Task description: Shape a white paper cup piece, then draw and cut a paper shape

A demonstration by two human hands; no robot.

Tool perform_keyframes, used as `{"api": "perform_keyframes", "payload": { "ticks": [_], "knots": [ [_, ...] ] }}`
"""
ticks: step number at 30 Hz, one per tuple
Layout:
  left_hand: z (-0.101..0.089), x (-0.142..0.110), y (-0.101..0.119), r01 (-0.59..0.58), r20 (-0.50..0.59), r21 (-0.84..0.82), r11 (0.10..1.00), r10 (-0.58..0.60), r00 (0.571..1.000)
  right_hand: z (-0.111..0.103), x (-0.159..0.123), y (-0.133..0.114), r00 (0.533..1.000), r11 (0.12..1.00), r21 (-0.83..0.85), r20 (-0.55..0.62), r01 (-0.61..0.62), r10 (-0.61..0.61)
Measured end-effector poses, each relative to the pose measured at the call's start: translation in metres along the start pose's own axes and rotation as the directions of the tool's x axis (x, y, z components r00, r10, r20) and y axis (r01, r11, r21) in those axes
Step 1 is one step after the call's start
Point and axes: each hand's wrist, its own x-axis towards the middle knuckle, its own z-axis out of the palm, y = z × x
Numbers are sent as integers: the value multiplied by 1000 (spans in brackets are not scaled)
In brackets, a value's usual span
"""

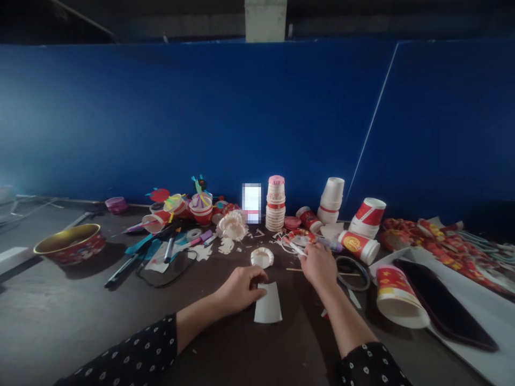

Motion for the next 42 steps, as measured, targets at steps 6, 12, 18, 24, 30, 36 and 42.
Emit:
{"api": "perform_keyframes", "payload": {
  "ticks": [6, 12, 18, 24, 30, 36, 42],
  "knots": [
    [4, -1, -1, -45, -8, 51, 998, 45, 999, -6, -6, -5, 999, 996, 77, -12, -36, 37],
    [2, -4, 0, -3, 20, 88, 996, 2, 1000, -7, -8, -6, 998, 988, 145, -4, -57, 58],
    [2, -5, 1, 29, 51, 89, 996, -33, 998, -1, -7, -3, 998, 986, 166, 54, 4, -13],
    [2, -4, 3, 70, 61, 56, 996, -73, 995, -3, -7, -7, 996, 983, 161, -11, 87, -87],
    [3, -5, 2, 38, 40, 66, 997, -41, 998, -13, -21, -25, 867, 812, 442, 134, 381, -480],
    [2, -8, 1, 77, 1, 234, 969, -79, 997, -13, -37, -40, 769, 763, 475, 242, 437, -592],
    [3, -9, 2, 91, 26, 281, 955, -102, 994, -10, -38, -40, 782, 781, 505, 285, 368, -554]
  ]
}}
